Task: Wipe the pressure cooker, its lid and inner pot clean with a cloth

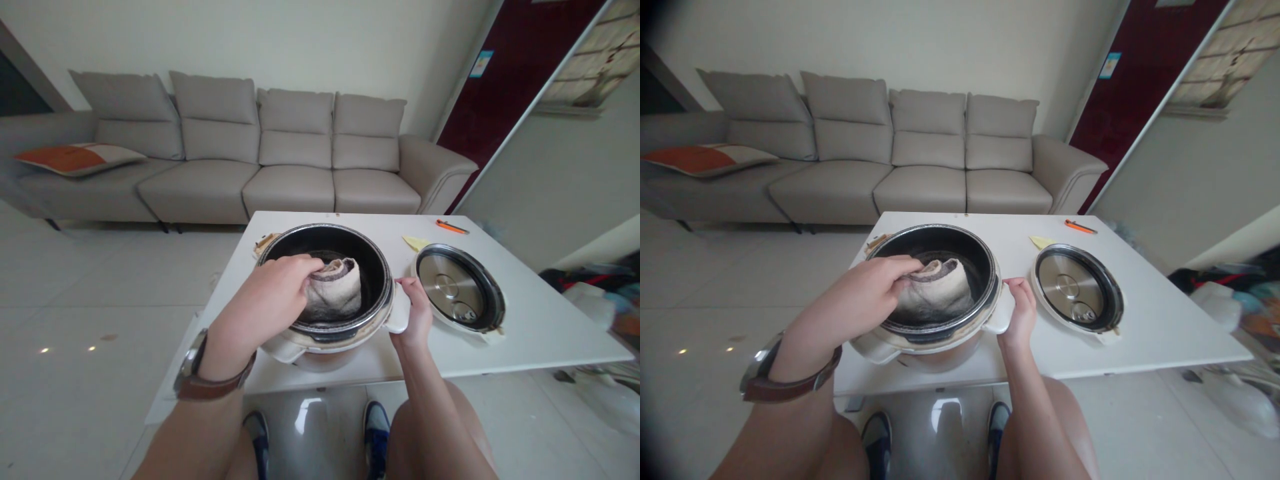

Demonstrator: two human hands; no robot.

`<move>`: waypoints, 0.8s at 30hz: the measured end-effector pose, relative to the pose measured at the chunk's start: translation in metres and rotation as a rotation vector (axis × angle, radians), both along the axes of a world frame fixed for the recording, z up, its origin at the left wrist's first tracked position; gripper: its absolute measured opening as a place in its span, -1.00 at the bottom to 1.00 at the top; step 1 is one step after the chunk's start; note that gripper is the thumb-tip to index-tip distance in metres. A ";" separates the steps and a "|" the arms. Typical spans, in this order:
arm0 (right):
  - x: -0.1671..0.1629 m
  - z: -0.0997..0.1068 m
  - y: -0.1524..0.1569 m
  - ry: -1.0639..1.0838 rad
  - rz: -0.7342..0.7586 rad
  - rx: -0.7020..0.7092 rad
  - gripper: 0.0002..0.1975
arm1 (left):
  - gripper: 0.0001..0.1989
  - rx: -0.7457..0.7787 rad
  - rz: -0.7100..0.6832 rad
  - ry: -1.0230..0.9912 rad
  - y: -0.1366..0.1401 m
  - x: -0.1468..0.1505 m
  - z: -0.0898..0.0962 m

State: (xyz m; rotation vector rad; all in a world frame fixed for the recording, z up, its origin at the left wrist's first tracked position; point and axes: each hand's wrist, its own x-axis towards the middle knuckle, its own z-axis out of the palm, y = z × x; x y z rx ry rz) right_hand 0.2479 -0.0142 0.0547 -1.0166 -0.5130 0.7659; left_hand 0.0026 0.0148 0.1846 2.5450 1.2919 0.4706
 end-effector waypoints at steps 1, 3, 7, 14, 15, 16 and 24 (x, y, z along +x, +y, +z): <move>0.000 0.001 0.000 0.005 0.001 0.000 -0.81 | -0.60 0.001 -0.011 0.003 -0.003 0.004 0.002; -0.002 0.003 0.000 0.011 0.003 0.000 -0.80 | -0.61 -0.012 -0.054 0.010 -0.010 0.014 0.004; -0.004 0.006 0.000 -0.001 -0.002 -0.001 -0.81 | -0.63 -0.063 -0.166 0.025 -0.020 0.029 0.003; -0.001 0.001 -0.001 -0.022 0.012 0.001 -0.79 | -0.62 -0.205 -0.218 0.063 -0.012 0.013 -0.007; 0.000 0.000 -0.001 -0.015 0.013 0.000 -0.79 | -0.62 -0.216 -0.213 0.075 -0.009 0.009 -0.008; 0.000 0.000 -0.001 -0.005 0.014 -0.001 -0.79 | -0.62 -0.225 -0.206 0.089 -0.006 0.004 -0.009; -0.003 0.003 -0.001 0.031 0.011 -0.003 -0.79 | -0.56 -0.020 0.007 0.061 -0.002 -0.002 0.001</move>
